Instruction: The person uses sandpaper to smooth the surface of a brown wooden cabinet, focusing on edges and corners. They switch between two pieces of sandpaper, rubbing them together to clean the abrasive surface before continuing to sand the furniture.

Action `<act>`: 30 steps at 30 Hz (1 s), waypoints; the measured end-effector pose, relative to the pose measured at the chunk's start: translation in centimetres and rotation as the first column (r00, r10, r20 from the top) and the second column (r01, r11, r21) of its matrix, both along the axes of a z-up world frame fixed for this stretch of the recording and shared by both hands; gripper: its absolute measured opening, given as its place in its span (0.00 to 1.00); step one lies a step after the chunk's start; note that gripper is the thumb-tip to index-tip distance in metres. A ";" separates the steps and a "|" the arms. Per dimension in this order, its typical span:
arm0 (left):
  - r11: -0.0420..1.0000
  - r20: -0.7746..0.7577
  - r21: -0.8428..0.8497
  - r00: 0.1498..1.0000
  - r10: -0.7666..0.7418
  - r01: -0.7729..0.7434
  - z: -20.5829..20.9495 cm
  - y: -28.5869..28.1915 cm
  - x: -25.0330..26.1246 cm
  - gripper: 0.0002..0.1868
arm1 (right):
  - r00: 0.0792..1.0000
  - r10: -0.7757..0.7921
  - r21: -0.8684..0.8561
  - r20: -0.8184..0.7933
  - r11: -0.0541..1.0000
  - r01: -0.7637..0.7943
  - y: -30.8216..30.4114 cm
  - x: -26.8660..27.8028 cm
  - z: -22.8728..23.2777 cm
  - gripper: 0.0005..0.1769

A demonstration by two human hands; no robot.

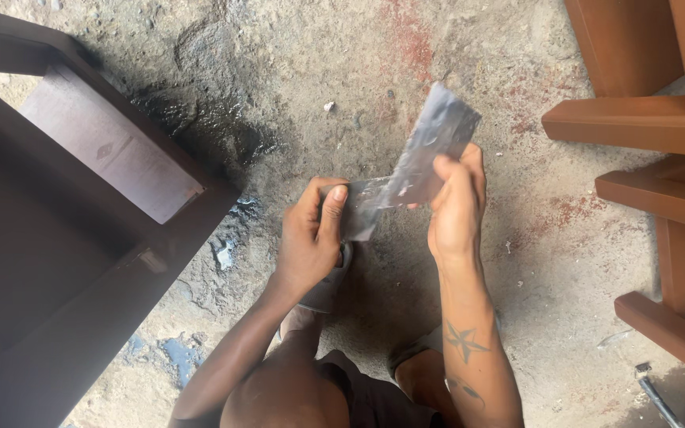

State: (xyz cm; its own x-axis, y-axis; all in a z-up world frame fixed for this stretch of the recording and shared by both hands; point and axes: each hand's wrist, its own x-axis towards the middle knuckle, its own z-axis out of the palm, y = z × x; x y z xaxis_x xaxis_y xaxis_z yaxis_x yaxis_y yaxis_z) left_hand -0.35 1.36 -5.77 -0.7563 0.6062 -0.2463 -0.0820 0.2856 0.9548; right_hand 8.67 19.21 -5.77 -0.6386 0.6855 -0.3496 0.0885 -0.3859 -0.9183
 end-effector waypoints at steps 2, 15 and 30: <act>0.997 -0.061 0.033 0.995 -0.074 0.076 0.4 0.1 0.0 0.09 | 0.973 -0.064 0.087 0.221 0.995 0.046 0.5 -1.5 -0.6 0.17; 0.991 -0.534 0.040 0.841 -0.087 0.128 2.0 0.3 -0.5 0.07 | 0.872 -0.186 0.353 0.452 0.936 0.017 -1.0 -4.8 -1.3 0.27; 0.990 -0.631 0.080 0.774 -0.041 0.118 2.8 -1.0 -0.4 0.06 | 0.924 -0.227 0.530 0.308 0.848 0.031 -3.7 -4.3 0.9 0.25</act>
